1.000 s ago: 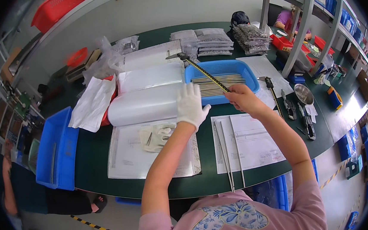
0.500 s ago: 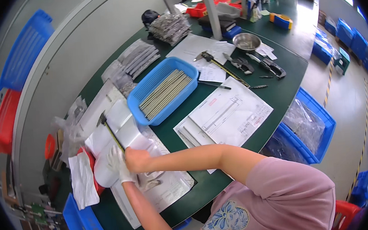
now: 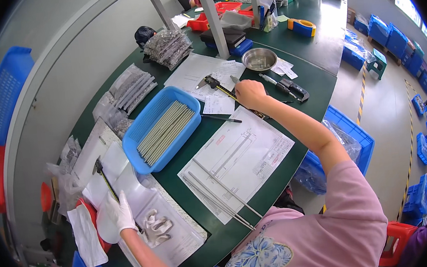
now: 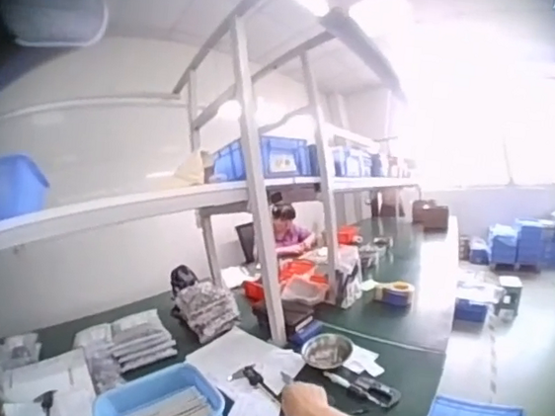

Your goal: Inspecting metal rod components in a tray and verifying them against a detailed multi-page inspection list.

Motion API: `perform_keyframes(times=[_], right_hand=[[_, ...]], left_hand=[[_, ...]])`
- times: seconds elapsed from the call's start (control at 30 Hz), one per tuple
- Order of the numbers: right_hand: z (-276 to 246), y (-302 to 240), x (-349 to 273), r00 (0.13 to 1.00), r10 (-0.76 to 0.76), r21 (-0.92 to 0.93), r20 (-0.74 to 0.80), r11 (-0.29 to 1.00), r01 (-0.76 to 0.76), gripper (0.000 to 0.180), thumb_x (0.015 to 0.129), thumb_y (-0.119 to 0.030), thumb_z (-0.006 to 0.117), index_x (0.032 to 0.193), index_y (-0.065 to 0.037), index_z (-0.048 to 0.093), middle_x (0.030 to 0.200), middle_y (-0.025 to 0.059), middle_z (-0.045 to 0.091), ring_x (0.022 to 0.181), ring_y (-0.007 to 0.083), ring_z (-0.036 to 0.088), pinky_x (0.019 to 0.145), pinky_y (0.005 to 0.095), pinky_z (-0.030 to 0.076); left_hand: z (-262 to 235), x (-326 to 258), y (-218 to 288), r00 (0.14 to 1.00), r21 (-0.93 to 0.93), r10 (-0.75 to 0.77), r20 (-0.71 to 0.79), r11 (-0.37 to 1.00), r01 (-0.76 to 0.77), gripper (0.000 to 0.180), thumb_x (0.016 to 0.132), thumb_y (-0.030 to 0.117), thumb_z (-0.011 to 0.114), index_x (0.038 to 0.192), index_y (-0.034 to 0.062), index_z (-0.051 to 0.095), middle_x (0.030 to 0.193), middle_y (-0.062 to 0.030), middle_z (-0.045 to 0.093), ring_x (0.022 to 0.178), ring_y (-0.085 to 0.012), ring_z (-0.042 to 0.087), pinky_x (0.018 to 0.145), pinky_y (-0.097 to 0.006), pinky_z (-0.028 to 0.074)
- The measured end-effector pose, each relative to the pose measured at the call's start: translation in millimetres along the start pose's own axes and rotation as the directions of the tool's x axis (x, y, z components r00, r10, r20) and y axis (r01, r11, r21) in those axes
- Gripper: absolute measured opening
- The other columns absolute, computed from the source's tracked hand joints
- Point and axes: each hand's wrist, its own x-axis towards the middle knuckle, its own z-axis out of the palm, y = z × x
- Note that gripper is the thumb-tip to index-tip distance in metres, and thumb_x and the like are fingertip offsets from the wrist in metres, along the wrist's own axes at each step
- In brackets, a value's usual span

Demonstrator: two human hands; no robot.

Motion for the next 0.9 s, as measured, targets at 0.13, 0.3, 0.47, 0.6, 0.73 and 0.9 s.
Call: perform_keyframes(times=[0.13, 0.3, 0.47, 0.6, 0.73, 0.9], right_hand=[[16, -3, 19, 0.957, -0.275, 0.031, 0.091, 0.961, 0.273, 0.035, 0.070, -0.033, 0.066, 0.093, -0.006, 0.063, 0.094, 0.0132, 0.060, 0.091, 0.0270, 0.058, 0.075, 0.0358, 0.047], [16, -24, 32, 0.964, -0.182, -0.026, 0.195, 0.981, 0.191, 0.043, 0.061, -0.039, 0.073, 0.091, -0.011, 0.064, 0.105, 0.0120, 0.056, 0.096, 0.0248, 0.056, 0.077, 0.0340, 0.047], [21, -21, 45, 0.949, -0.221, 0.182, 0.225, 0.966, 0.182, 0.032, 0.060, -0.032, 0.072, 0.085, -0.013, 0.064, 0.094, 0.0089, 0.060, 0.092, 0.0254, 0.058, 0.074, 0.0342, 0.048], [13, 7, 93, 0.990, -0.073, 0.187, -0.125, 0.978, 0.096, 0.023, 0.070, -0.019, 0.061, 0.090, -0.009, 0.060, 0.096, 0.0099, 0.060, 0.091, 0.0249, 0.057, 0.074, 0.0333, 0.046], [18, 28, 129, 0.982, -0.116, -0.143, -0.152, 0.985, 0.095, 0.027, 0.071, -0.015, 0.058, 0.095, -0.003, 0.058, 0.105, 0.0136, 0.057, 0.103, 0.0288, 0.051, 0.085, 0.0382, 0.041], [9, 14, 136, 1.000, -0.014, -0.226, 0.015, 0.974, 0.017, 0.027, 0.069, -0.012, 0.057, 0.094, -0.001, 0.057, 0.097, 0.0132, 0.060, 0.099, 0.0297, 0.055, 0.081, 0.0376, 0.044]], left_hand=[[18, -7, 75, 0.954, -0.013, 0.276, -0.115, 0.960, -0.279, 0.056, 0.083, 0.039, 0.052, 0.120, -0.0012, 0.043, 0.120, -0.0232, 0.043, 0.113, -0.0362, 0.040, 0.096, -0.043, 0.031], [56, -10, 124, 0.868, -0.042, 0.478, -0.133, 0.873, -0.487, 0.053, 0.080, 0.038, 0.057, 0.115, 0.0003, 0.047, 0.118, -0.0205, 0.045, 0.113, -0.0363, 0.040, 0.095, -0.045, 0.031], [73, -12, 159, 0.779, 0.051, 0.622, -0.080, 0.783, -0.620, 0.038, 0.073, 0.039, 0.064, 0.085, 0.0036, 0.058, 0.087, -0.0129, 0.057, 0.085, -0.0312, 0.054, 0.074, -0.041, 0.044], [97, -8, 159, 0.835, 0.190, 0.534, -0.130, 0.840, -0.508, 0.036, 0.069, 0.040, 0.065, 0.064, 0.0075, 0.052, 0.065, -0.0088, 0.055, 0.063, -0.0291, 0.055, 0.055, -0.040, 0.044], [100, 0, 154, 0.840, 0.222, 0.522, -0.147, 0.845, -0.486, 0.035, 0.068, 0.039, 0.066, 0.063, 0.0080, 0.050, 0.065, -0.0085, 0.053, 0.063, -0.0292, 0.055, 0.054, -0.041, 0.043], [104, 14, 154, 0.876, 0.252, 0.470, -0.110, 0.866, -0.433, 0.034, 0.071, 0.040, 0.064, 0.065, 0.0079, 0.054, 0.067, -0.0091, 0.056, 0.064, -0.0290, 0.056, 0.056, -0.040, 0.045]])
